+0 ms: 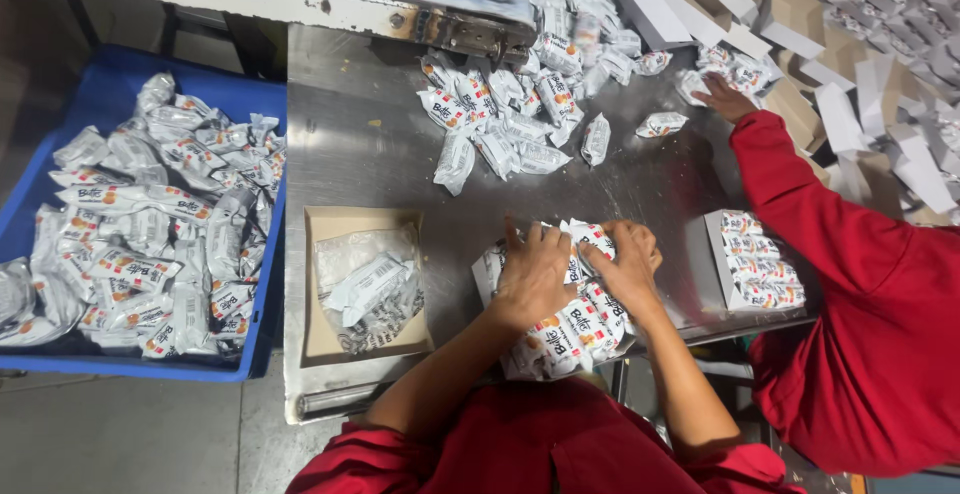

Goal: The person packs individually wrapped food items from a conveyor belt into cardboard boxes. They pick up the items, arrange them neatly inside the boxes, and then move the filled boxes aside. The process is repetitive and involves handling multiple items at once.

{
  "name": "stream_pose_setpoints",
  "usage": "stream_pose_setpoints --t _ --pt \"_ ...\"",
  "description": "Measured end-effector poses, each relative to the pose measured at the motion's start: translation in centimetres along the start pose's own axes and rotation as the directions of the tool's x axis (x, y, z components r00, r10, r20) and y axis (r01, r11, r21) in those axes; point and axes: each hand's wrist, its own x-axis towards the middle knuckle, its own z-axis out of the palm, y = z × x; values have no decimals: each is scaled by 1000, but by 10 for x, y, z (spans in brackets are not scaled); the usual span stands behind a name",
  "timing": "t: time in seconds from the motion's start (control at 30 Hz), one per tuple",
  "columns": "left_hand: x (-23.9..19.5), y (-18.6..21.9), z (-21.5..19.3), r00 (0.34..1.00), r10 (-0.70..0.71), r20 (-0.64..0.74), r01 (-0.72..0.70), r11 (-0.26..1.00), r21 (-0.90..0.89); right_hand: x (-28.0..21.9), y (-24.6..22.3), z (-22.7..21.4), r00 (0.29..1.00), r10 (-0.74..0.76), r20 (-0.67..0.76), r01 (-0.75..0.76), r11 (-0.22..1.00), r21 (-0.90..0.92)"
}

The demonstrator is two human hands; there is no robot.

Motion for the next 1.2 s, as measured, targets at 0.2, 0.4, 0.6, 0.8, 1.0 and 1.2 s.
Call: stream_pose_setpoints --t 0.2,0.4,0.6,0.8,1.0,1.2 --pt "-5 2 -9 997 -64 42 64 998 5 -13 -12 5 991 -109 74 119 980 -162" --pt "-3 -4 -4 995 -60 84 61 998 -5 -6 -12 9 976 -90 196 141 954 -265" --pt "-1 -6 -4 998 -23 -50 14 984 -177 -6 -28 6 975 21 219 24 979 -204" --pt "-47 -19 -19 858 -254 -446 31 893 -449 -9 -31 -1 938 180 295 -204 977 52" --pt "-105 8 23 739 -671 -61 172 276 -946 -5 68 48 959 -79 272 -157 651 743" --pt "-85 9 36 737 -660 145 213 23 -977 -34 74 65 951 -23 308 -244 557 794"
